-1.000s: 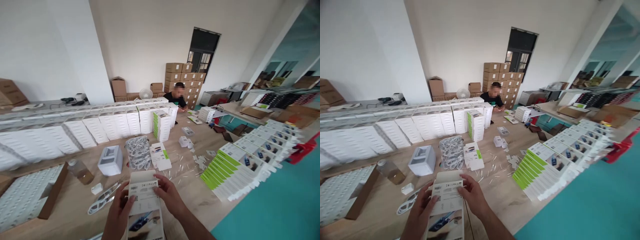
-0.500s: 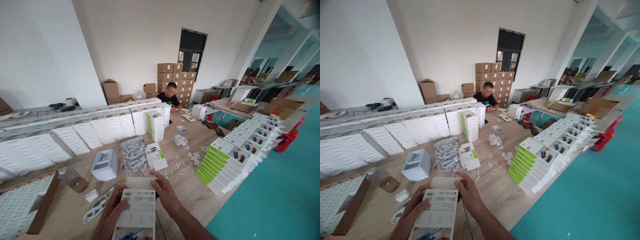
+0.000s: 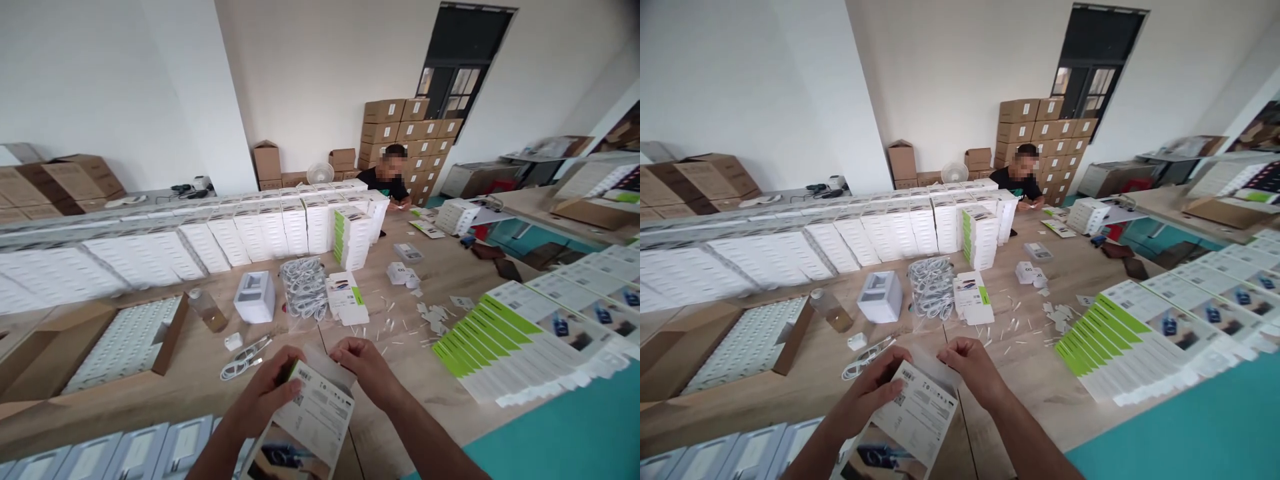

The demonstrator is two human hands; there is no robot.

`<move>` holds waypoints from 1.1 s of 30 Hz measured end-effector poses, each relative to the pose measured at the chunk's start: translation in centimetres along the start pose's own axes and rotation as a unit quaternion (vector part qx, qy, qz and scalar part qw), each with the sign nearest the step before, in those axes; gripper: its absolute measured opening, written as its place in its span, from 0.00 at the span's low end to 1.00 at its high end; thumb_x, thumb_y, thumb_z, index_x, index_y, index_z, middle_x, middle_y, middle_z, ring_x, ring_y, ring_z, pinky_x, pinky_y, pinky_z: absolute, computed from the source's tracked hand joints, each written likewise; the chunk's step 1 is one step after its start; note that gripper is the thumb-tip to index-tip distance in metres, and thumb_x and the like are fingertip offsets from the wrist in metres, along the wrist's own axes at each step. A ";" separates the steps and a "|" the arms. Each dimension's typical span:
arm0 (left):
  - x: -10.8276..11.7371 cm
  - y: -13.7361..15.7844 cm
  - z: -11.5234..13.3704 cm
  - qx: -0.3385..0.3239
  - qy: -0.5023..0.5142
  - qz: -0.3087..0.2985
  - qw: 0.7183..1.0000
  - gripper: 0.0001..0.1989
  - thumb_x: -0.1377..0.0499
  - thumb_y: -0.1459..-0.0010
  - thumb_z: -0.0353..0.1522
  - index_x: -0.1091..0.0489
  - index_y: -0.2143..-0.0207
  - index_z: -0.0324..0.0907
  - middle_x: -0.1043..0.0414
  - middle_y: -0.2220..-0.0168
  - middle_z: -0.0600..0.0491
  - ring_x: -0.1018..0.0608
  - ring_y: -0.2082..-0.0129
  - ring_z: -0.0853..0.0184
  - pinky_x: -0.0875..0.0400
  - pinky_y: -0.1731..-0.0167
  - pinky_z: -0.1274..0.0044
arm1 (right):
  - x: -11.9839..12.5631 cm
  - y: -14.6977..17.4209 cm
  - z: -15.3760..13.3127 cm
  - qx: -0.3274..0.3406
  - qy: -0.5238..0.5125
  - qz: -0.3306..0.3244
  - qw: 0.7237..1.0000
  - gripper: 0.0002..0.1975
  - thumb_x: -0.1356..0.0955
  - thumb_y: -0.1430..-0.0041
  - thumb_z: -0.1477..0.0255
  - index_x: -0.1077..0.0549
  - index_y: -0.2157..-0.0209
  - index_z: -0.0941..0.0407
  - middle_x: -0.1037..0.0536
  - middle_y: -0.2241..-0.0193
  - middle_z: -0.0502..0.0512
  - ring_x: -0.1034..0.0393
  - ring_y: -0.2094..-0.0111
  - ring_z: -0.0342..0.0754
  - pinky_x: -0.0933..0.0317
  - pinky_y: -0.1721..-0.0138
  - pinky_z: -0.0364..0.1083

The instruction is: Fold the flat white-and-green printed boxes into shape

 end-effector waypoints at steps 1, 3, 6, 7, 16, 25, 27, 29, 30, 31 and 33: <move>-0.1 0.1 0.0 -0.001 -0.012 -0.007 1.000 0.14 0.40 0.42 0.39 0.34 0.55 0.44 0.36 0.70 0.54 0.32 0.71 0.66 0.40 0.74 0.78 | 0.0 -0.1 0.1 -0.033 -0.026 -0.003 0.999 0.12 0.26 0.51 0.62 0.24 0.75 0.57 0.26 0.77 0.48 0.37 0.76 0.41 0.44 0.73 0.42; -0.1 0.2 0.2 -0.008 -0.020 -0.012 1.000 0.15 0.40 0.42 0.38 0.34 0.54 0.44 0.35 0.69 0.53 0.31 0.70 0.66 0.40 0.73 0.77 | -0.3 -0.2 0.2 -0.077 -0.056 -0.024 0.995 0.13 0.24 0.54 0.62 0.23 0.71 0.57 0.25 0.77 0.47 0.37 0.77 0.40 0.45 0.74 0.41; 0.0 0.1 0.2 -0.006 -0.001 -0.016 1.000 0.21 0.40 0.42 0.38 0.39 0.47 0.47 0.34 0.66 0.52 0.30 0.69 0.65 0.39 0.73 0.77 | -0.8 -0.1 -0.1 -0.074 -0.009 -0.045 0.996 0.14 0.24 0.55 0.63 0.22 0.71 0.58 0.24 0.74 0.50 0.34 0.74 0.42 0.42 0.71 0.42; 0.1 0.0 0.2 -0.007 0.003 -0.020 1.000 0.25 0.41 0.42 0.38 0.43 0.44 0.48 0.34 0.66 0.52 0.30 0.69 0.66 0.39 0.73 0.77 | -0.9 0.0 -0.3 -0.055 0.024 -0.037 0.997 0.13 0.24 0.55 0.63 0.23 0.72 0.58 0.24 0.75 0.50 0.34 0.74 0.43 0.41 0.71 0.42; 0.7 -0.6 -0.9 -0.009 -0.022 -0.028 0.999 0.26 0.40 0.42 0.39 0.42 0.43 0.47 0.34 0.65 0.53 0.30 0.68 0.68 0.38 0.71 0.78 | -1.4 0.9 -1.5 0.087 0.115 -0.039 0.989 0.07 0.26 0.49 0.66 0.22 0.73 0.55 0.29 0.72 0.49 0.34 0.71 0.42 0.42 0.70 0.42; 1.0 -1.0 -0.2 -0.029 0.062 0.034 0.997 0.17 0.38 0.45 0.39 0.34 0.55 0.44 0.32 0.69 0.54 0.30 0.72 0.69 0.38 0.74 0.79 | -0.1 1.4 -1.7 -0.097 -0.063 -0.201 0.973 0.21 0.28 0.45 0.63 0.25 0.50 0.52 0.23 0.55 0.55 0.31 0.57 0.48 0.40 0.56 0.47; 0.8 -1.0 -0.7 -0.026 0.085 0.038 0.995 0.17 0.38 0.46 0.39 0.34 0.55 0.43 0.32 0.69 0.54 0.30 0.72 0.69 0.39 0.74 0.79 | 0.2 1.6 -1.1 -0.132 -0.102 -0.218 0.962 0.23 0.28 0.45 0.63 0.27 0.47 0.53 0.22 0.55 0.57 0.30 0.58 0.48 0.39 0.56 0.48; 0.7 -1.0 -1.2 -0.023 0.099 0.043 0.994 0.18 0.38 0.47 0.39 0.34 0.55 0.43 0.31 0.69 0.54 0.30 0.73 0.69 0.39 0.75 0.80 | 0.3 1.9 -0.7 -0.135 -0.104 -0.221 0.960 0.24 0.28 0.45 0.63 0.27 0.47 0.53 0.23 0.53 0.58 0.30 0.56 0.49 0.39 0.55 0.49; 0.7 -1.0 -1.5 -0.023 0.101 0.048 0.993 0.18 0.38 0.47 0.39 0.33 0.56 0.43 0.31 0.69 0.54 0.30 0.73 0.69 0.39 0.75 0.80 | 0.2 2.0 -0.7 -0.133 -0.097 -0.223 0.961 0.24 0.28 0.44 0.62 0.28 0.46 0.53 0.24 0.52 0.58 0.30 0.55 0.50 0.39 0.54 0.49; 0.7 -1.1 -1.7 -0.023 0.102 0.055 0.993 0.18 0.38 0.47 0.39 0.34 0.56 0.43 0.31 0.70 0.54 0.30 0.73 0.69 0.39 0.75 0.80 | 0.1 2.2 -0.8 -0.129 -0.088 -0.225 0.962 0.25 0.29 0.43 0.60 0.29 0.45 0.52 0.24 0.51 0.58 0.31 0.54 0.51 0.39 0.53 0.50; 0.7 -1.1 -2.0 -0.026 0.104 0.072 0.992 0.18 0.38 0.47 0.39 0.34 0.56 0.43 0.31 0.70 0.54 0.30 0.74 0.70 0.39 0.76 0.80 | -0.1 2.6 -1.3 -0.109 -0.060 -0.230 0.965 0.26 0.32 0.41 0.57 0.31 0.43 0.51 0.26 0.49 0.58 0.32 0.51 0.51 0.39 0.51 0.52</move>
Point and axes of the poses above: each hand's wrist, its own y-axis away from the middle knuckle, its own x-axis out of the back of the hand, z = x × y, the point moved 2 cm from there along -y, towards the middle knuckle
